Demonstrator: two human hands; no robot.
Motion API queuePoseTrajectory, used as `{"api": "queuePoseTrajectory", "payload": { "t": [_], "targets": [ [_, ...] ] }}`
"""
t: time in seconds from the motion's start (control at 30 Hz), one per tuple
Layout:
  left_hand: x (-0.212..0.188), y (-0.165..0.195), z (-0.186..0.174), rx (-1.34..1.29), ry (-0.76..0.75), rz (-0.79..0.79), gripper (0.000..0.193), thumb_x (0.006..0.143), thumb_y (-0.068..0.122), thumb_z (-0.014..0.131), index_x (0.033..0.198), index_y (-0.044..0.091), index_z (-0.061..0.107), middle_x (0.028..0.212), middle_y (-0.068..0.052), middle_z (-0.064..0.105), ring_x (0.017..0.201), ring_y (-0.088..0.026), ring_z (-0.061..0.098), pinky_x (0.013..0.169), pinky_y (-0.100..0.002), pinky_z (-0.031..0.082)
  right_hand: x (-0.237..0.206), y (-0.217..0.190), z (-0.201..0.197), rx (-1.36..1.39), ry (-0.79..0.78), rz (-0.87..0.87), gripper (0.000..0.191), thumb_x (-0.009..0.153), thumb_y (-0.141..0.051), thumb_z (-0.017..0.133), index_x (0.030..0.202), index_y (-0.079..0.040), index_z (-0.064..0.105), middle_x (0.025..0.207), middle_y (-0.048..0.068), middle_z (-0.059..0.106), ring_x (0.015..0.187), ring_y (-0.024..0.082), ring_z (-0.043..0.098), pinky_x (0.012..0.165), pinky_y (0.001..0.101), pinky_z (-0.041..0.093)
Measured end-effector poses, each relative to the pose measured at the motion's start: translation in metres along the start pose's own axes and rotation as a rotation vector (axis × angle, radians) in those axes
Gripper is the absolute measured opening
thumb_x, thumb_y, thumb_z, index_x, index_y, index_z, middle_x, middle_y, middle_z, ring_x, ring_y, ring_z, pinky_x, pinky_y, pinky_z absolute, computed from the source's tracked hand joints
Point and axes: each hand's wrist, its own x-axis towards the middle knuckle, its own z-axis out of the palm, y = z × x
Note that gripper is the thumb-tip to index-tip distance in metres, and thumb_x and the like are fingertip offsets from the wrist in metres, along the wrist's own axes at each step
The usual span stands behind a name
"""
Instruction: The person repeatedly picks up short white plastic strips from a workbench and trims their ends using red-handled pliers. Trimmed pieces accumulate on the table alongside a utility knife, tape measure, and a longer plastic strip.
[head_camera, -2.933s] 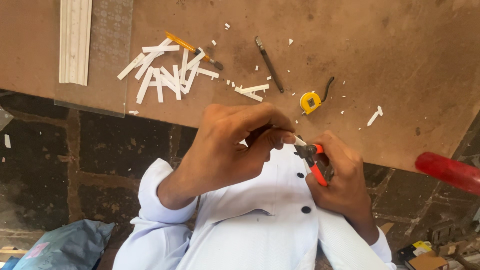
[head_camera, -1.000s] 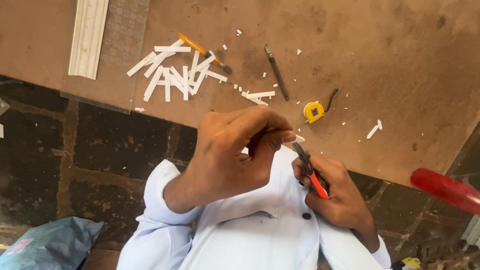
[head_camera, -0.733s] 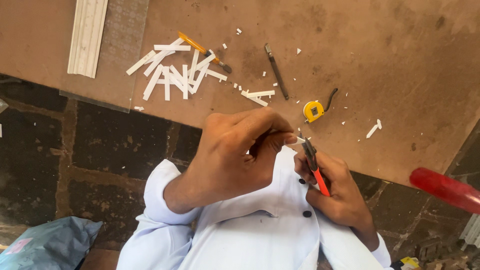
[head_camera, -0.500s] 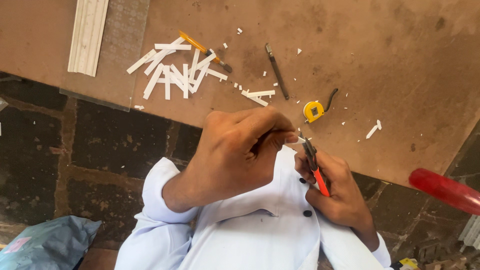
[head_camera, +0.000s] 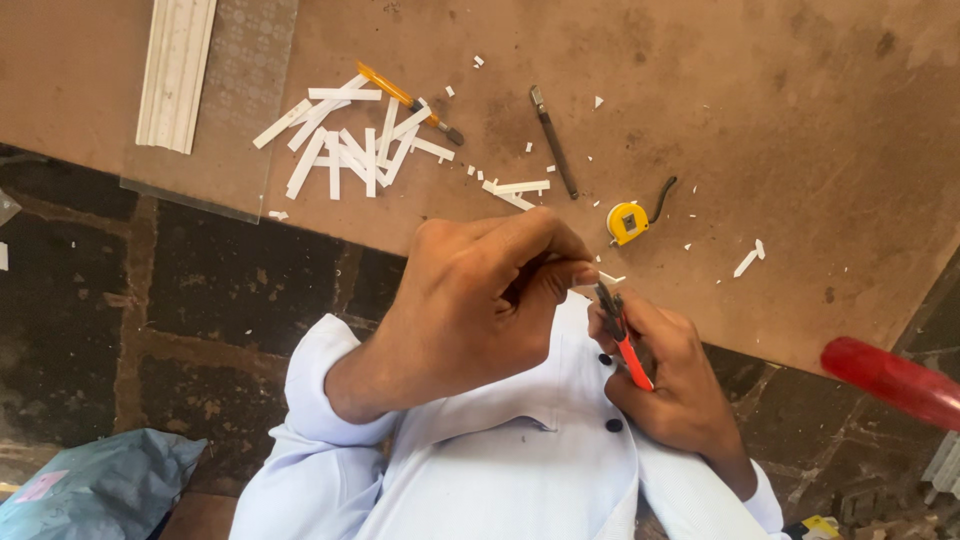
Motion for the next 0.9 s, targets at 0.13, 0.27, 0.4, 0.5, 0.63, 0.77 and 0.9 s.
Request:
{"api": "queuePoseTrajectory", "payload": {
  "t": [0.13,0.27,0.4,0.5,0.63,0.77,0.9],
  "targets": [
    [0.002,-0.0011,-0.0009,-0.005,-0.005,0.004,0.007,0.094,0.001,0.074,0.095,0.004,0.068,0.078,-0.007,0.07,0.062,-0.016,0.068,0.055,-0.029,0.049,0.0008,0.001,-0.0018,-0.024,-0.004,-0.019,0.047,0.055,0.0,0.057,0.102,0.0,0.059,0.078,0.008,0.057,0.07,0.02,0.058,0.068,0.0324,0.051],
    [0.0017,-0.0008,-0.0032,-0.003,-0.023,-0.031,0.006,0.092,0.001,0.074,0.095,0.004,0.069,0.076,-0.007,0.071,0.058,-0.015,0.067,0.053,-0.029,0.048,0.0,0.0021,-0.0024,-0.046,-0.011,0.008,0.044,0.055,0.001,0.057,0.099,0.0,0.059,0.076,0.009,0.056,0.069,0.02,0.057,0.066,0.0331,0.05],
    [0.0016,0.0001,-0.0035,-0.012,-0.017,-0.036,0.006,0.093,0.001,0.074,0.095,0.004,0.069,0.076,-0.006,0.071,0.058,-0.014,0.067,0.053,-0.028,0.048,-0.0021,0.0036,-0.0017,0.01,0.006,0.049,0.047,0.056,0.002,0.056,0.103,0.001,0.06,0.076,0.009,0.056,0.067,0.02,0.055,0.063,0.0328,0.049],
    [0.0017,0.0001,-0.0039,-0.022,-0.024,-0.047,0.006,0.093,0.001,0.074,0.095,0.004,0.07,0.075,-0.006,0.071,0.056,-0.014,0.066,0.051,-0.027,0.047,-0.0024,0.0048,-0.0019,0.013,0.003,0.046,0.047,0.057,0.002,0.056,0.103,0.001,0.061,0.075,0.009,0.056,0.066,0.02,0.054,0.062,0.032,0.049],
    [0.0017,-0.0002,-0.003,-0.018,-0.016,-0.041,0.006,0.094,0.001,0.074,0.095,0.004,0.069,0.076,-0.006,0.071,0.058,-0.014,0.067,0.052,-0.027,0.048,-0.0025,0.0044,-0.0017,-0.007,0.013,0.024,0.048,0.056,0.002,0.055,0.104,0.002,0.06,0.076,0.009,0.056,0.067,0.019,0.055,0.064,0.0315,0.05],
    [0.0019,-0.0006,-0.0028,-0.016,-0.018,-0.036,0.006,0.094,0.001,0.074,0.094,0.004,0.069,0.077,-0.006,0.072,0.059,-0.014,0.068,0.053,-0.027,0.049,-0.0018,0.002,-0.0016,-0.028,0.015,0.029,0.048,0.056,0.002,0.057,0.104,0.002,0.06,0.076,0.009,0.057,0.065,0.019,0.056,0.063,0.0319,0.05],
    [0.0021,-0.0009,-0.0027,-0.007,-0.018,-0.039,0.005,0.093,0.001,0.073,0.094,0.004,0.069,0.078,-0.006,0.072,0.06,-0.015,0.069,0.054,-0.027,0.05,-0.0016,0.001,-0.0008,-0.044,0.025,0.023,0.047,0.056,0.001,0.056,0.103,0.001,0.06,0.076,0.009,0.057,0.066,0.019,0.056,0.063,0.0317,0.049]
  ]
}}
